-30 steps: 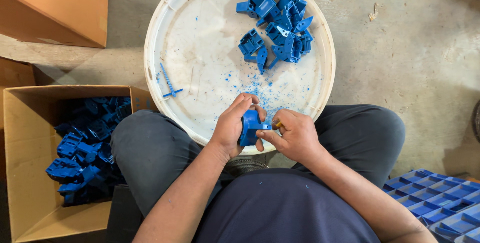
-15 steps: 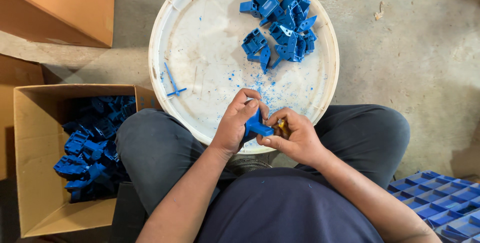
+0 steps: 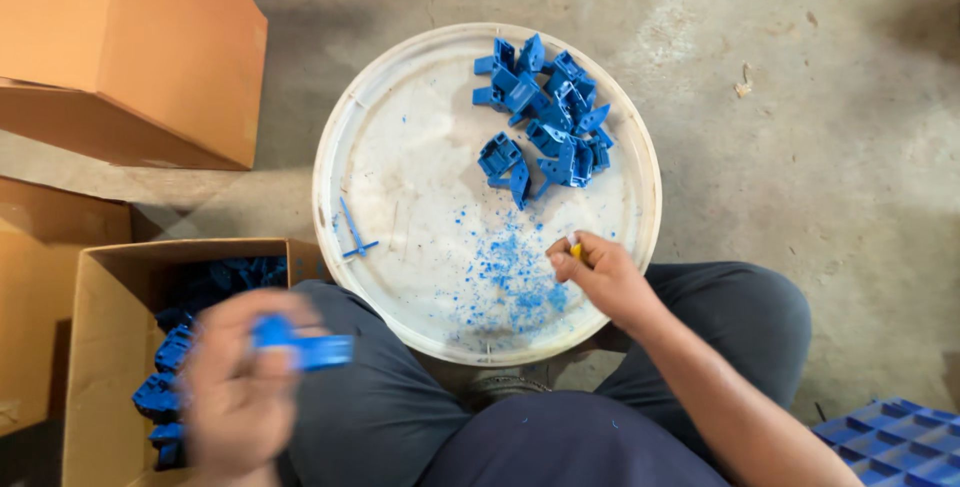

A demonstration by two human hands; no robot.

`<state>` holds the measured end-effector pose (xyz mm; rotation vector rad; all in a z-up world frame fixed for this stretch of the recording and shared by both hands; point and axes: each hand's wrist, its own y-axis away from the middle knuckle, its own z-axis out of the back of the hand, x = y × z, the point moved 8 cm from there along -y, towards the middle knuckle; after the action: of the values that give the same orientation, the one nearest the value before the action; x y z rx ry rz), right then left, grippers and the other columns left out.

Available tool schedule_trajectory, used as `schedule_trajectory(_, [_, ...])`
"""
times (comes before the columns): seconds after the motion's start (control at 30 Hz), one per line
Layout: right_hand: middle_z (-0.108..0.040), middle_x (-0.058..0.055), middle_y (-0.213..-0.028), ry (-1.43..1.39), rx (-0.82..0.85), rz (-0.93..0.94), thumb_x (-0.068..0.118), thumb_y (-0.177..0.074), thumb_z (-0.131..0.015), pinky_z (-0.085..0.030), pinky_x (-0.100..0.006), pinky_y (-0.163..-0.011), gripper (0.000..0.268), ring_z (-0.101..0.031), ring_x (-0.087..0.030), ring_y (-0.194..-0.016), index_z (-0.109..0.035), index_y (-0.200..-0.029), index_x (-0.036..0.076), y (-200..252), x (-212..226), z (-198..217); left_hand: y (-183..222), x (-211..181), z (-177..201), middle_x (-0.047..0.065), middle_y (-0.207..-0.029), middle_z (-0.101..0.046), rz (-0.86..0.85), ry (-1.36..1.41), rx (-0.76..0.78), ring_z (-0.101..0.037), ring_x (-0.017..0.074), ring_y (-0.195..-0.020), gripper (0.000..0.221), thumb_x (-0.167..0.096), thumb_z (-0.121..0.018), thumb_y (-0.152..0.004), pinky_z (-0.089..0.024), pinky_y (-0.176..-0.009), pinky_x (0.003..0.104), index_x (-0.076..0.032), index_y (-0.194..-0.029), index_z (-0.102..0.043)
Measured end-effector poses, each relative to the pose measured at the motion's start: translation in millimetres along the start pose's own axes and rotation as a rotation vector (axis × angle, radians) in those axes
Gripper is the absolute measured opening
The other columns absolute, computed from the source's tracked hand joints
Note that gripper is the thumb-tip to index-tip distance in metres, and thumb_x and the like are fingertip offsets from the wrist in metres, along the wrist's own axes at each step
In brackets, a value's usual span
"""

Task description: The person uses a small yellow deburring tool to remove excess plastic flash from blue plastic components held over a white bucket lid.

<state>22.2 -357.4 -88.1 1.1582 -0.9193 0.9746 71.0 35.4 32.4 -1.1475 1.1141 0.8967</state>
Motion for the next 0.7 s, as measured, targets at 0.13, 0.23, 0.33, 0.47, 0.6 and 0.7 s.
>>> schedule_trajectory(0.13, [-0.073,-0.007,-0.083,0.376,-0.089,0.046,0.027,-0.093,-0.07,-0.054,-0.032,-0.071,0.025,-0.068,-0.017,-0.077,-0.073,-0.106,0.006,-36.0,25.0,16.6,12.8,-4.5,114.4,0.015,-0.107,-0.07,0.126,-0.885,-0.259,-0.068,0.0236,-0.098,0.03,-0.026,-0.068,-0.109,-0.054,-0.093,0.036,0.002,-0.12,-0.063])
schedule_trajectory(0.23, [-0.074,-0.013,-0.09,0.704,-0.174,0.143,0.034,-0.091,-0.072,-0.054,-0.04,-0.072,0.031,-0.071,-0.03,-0.083,-0.074,-0.109,0.009,-67.1,54.7,14.2,16.2,7.2,140.0,0.021,-0.117,-0.07,0.228,-1.281,-0.302,-0.067,0.036,-0.112,0.041,-0.022,-0.08,-0.098,-0.052,-0.098,0.047,0.005,-0.125,-0.066])
schedule_trajectory(0.33, [-0.074,-0.016,-0.096,0.913,-0.25,0.264,0.037,-0.089,-0.072,-0.054,-0.047,-0.074,0.035,-0.07,-0.037,-0.089,-0.073,-0.109,0.008,-105.1,77.1,6.0,8.1,-14.5,111.7,0.021,-0.134,-0.063,-0.065,-1.146,-0.344,-0.061,0.0352,-0.128,0.046,-0.019,-0.08,-0.09,-0.048,-0.111,0.044,0.003,-0.127,-0.062])
schedule_trajectory(0.47, [-0.073,-0.015,-0.096,1.066,-0.255,0.316,0.037,-0.086,-0.071,-0.054,-0.049,-0.073,0.034,-0.07,-0.037,-0.088,-0.072,-0.102,0.007,-146.9,71.5,-17.1,-30.8,-10.9,35.1,0.013,-0.134,-0.063,-0.006,-0.587,-0.295,-0.063,0.0243,-0.117,0.045,-0.017,-0.076,-0.09,-0.053,-0.1,0.037,-0.003,-0.131,-0.064])
schedule_trajectory(0.6, [-0.073,-0.014,-0.096,1.113,-0.279,0.298,0.031,-0.089,-0.068,-0.055,-0.049,-0.076,0.023,-0.069,-0.037,-0.089,-0.07,-0.09,0.008,-165.8,61.9,-26.4,-95.5,18.8,-77.2,0.011,-0.134,-0.067,0.053,-0.208,0.044,-0.063,0.0234,-0.125,0.045,-0.021,-0.076,-0.088,-0.051,-0.1,0.037,-0.004,-0.128,-0.064])
schedule_trajectory(0.7, [-0.072,-0.016,-0.092,0.989,-0.378,0.433,0.029,-0.089,-0.067,-0.052,-0.051,-0.071,0.022,-0.068,-0.04,-0.083,-0.069,-0.087,0.007,-146.4,87.2,-23.9,-132.5,52.3,-133.3,0.012,-0.132,-0.064,0.087,-0.155,0.022,-0.063,0.0247,-0.119,0.05,-0.02,-0.073,-0.086,-0.052,-0.097,0.038,-0.005,-0.131,-0.058])
